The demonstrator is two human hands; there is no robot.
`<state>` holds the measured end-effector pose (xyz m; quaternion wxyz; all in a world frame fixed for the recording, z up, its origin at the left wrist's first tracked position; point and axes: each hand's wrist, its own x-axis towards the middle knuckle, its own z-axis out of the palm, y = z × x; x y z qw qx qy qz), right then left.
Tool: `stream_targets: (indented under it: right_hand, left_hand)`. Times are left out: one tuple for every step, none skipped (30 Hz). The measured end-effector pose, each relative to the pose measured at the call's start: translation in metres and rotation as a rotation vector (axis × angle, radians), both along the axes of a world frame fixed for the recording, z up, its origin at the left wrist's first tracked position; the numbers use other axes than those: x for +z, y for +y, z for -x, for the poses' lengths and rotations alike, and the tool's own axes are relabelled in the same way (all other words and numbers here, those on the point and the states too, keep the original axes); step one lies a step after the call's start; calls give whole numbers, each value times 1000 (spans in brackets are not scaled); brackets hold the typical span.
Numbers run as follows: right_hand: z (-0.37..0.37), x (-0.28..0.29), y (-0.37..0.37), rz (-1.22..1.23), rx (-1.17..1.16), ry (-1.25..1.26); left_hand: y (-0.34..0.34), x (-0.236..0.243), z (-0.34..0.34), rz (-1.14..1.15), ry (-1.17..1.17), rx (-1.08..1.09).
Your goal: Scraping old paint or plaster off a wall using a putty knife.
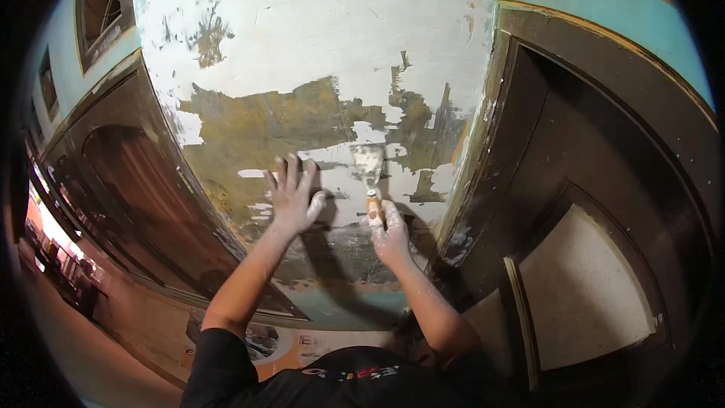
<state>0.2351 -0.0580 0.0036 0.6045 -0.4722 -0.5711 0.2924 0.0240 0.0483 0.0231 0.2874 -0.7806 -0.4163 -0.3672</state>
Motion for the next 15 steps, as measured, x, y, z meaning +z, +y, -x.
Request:
stream_targets:
  right_hand:
    - [0, 0, 2, 112, 48, 42]
    - [1, -8, 0, 162, 126, 28]
    - [1, -20, 0, 215, 234, 52]
    - [9, -32, -1, 262, 364, 71]
    - [16, -48, -4, 291, 434, 62]
    - [15, -66, -7, 329, 474, 62]
    - [24, -73, -11, 376, 514, 43]
    - [27, -76, -16, 427, 544, 25]
    - [26, -84, -12, 465, 577, -98]
    - [21, -86, -8, 471, 576, -98]
    - [13, -87, -2, 277, 553, -475]
    - [9, -84, 4, 73, 525, -844]
    - [11, -62, 2, 108, 519, -759]
    - [15, -40, 1, 89, 467, -728]
    - [18, -18, 6, 22, 433, -772]
  left_hand:
    - [-13, -8, -6, 155, 2, -35]
    - [-28, -17, -11, 205, 2, -141]
    - [-48, -14, -21, 377, -6, -271]
    - [-55, -41, -16, 378, -95, -440]
    - [-63, -70, -17, 470, -224, -481]
    - [-87, -65, -38, 674, -558, -549]
    - [-98, -83, -38, 905, -739, -458]
    - [-111, -83, -40, 885, -864, -494]
    - [-116, -93, -36, 865, -873, -488]
    - [-119, -102, -30, 847, -880, -484]
    - [-120, -111, -21, 854, -882, -483]
    - [-123, -118, -8, 817, -788, -420]
    - [-128, -119, 5, 783, -699, -347]
    - [-130, -120, 15, 894, -763, -216]
    - [-128, -133, 27, 817, -793, -211]
